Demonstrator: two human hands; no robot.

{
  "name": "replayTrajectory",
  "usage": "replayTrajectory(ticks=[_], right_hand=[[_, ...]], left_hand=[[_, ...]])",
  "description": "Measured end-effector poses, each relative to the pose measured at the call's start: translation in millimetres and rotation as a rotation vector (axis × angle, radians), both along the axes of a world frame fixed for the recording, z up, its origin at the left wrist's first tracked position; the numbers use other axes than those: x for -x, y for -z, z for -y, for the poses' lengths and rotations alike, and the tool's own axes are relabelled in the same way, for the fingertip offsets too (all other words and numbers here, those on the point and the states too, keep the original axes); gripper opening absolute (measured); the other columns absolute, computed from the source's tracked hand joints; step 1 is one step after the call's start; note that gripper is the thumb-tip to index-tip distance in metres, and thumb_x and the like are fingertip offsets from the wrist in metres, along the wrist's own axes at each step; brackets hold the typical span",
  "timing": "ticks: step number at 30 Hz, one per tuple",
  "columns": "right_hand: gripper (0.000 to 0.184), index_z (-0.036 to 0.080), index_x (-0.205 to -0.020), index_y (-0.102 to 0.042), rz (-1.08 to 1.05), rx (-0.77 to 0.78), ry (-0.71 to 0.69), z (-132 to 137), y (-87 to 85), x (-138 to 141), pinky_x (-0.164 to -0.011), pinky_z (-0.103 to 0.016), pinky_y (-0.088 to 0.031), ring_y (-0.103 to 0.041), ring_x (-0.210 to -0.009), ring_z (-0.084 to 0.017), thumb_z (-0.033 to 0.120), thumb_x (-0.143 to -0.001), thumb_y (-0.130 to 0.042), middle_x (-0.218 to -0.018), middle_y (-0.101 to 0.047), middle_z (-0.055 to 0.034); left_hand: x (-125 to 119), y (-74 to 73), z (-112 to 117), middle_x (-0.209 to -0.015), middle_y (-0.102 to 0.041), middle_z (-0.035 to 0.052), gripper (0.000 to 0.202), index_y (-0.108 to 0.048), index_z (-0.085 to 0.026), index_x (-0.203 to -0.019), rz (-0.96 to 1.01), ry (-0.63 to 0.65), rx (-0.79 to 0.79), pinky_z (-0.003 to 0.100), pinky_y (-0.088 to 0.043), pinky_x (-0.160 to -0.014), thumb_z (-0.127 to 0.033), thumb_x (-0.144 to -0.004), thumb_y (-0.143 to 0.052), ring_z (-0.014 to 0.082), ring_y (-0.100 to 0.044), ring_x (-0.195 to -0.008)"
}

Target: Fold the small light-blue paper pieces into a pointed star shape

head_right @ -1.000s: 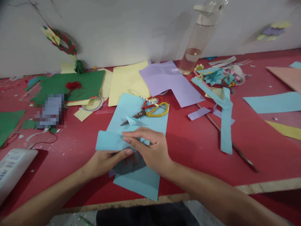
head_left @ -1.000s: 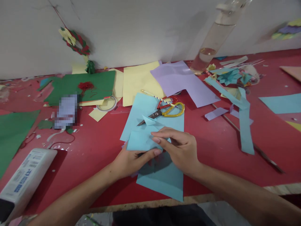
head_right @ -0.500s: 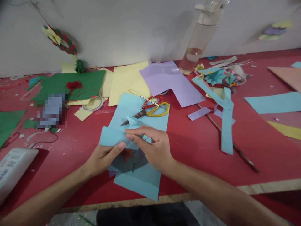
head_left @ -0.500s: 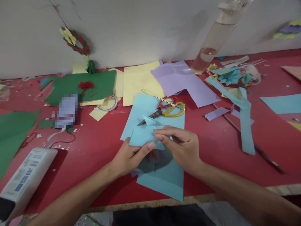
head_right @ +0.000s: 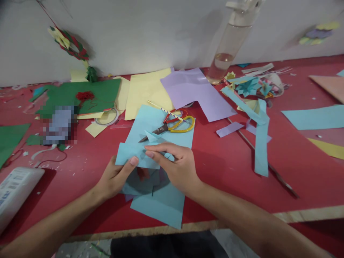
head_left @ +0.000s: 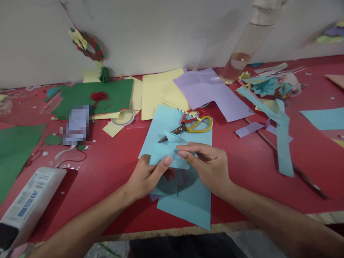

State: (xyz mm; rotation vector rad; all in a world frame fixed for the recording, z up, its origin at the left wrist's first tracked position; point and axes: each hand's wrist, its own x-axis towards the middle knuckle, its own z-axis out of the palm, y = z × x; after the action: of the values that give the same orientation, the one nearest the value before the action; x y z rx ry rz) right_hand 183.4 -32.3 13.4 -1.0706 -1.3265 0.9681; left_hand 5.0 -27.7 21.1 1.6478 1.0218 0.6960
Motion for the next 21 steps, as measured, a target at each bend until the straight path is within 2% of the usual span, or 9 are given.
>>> replayTrajectory(ticks=[5, 12, 17, 21], right_hand=[[0.009, 0.028, -0.087, -0.077, 0.023, 0.016, 0.015, -0.6, -0.3, -0.1, -0.07, -0.028, -0.059, -0.07, -0.079, -0.017, 0.025, -0.079, -0.072, -0.085, -0.076, 0.0013], [0.01, 0.028, -0.087, -0.077, 0.013, 0.011, 0.014, -1.3, -0.1, -0.3, -0.071, -0.028, -0.059, -0.071, -0.079, -0.017, 0.023, -0.079, -0.072, -0.085, -0.076, 0.0017], [0.012, 0.03, -0.087, -0.077, 0.016, 0.007, 0.017, -0.6, -0.3, -0.4, -0.071, -0.025, -0.059, -0.071, -0.079, -0.015, 0.021, -0.08, -0.072, -0.085, -0.076, 0.0039], [0.01, 0.028, -0.086, -0.077, 0.023, 0.018, 0.021, -0.5, -0.9, -0.9, -0.071, -0.028, -0.059, -0.071, -0.079, -0.017, 0.022, -0.079, -0.072, -0.085, -0.076, 0.002]], left_hand=[[0.1, -2.2, -1.8, -0.06, -0.069, 0.0056, 0.06, -0.066, -0.013, -0.063, 0.008, -0.043, 0.004, 0.02, -0.049, -0.056, -0.055, -0.094, -0.038, 0.0136, -0.063, -0.055], [0.0, -0.6, -0.6, -0.055, -0.065, 0.0022, 0.059, -0.07, -0.014, -0.067, -0.002, -0.059, 0.032, 0.019, -0.049, -0.058, -0.05, -0.097, -0.035, 0.012, -0.062, -0.054], [-0.5, -1.7, -1.9, -0.058, -0.065, 0.0023, 0.06, -0.071, -0.013, -0.069, 0.014, -0.046, 0.027, 0.019, -0.048, -0.059, -0.049, -0.098, -0.031, 0.0113, -0.061, -0.055], [0.0, -2.1, -1.5, -0.058, -0.064, 0.0023, 0.06, -0.07, -0.013, -0.07, 0.016, -0.043, 0.017, 0.019, -0.048, -0.06, -0.047, -0.099, -0.03, 0.0116, -0.062, -0.057]])
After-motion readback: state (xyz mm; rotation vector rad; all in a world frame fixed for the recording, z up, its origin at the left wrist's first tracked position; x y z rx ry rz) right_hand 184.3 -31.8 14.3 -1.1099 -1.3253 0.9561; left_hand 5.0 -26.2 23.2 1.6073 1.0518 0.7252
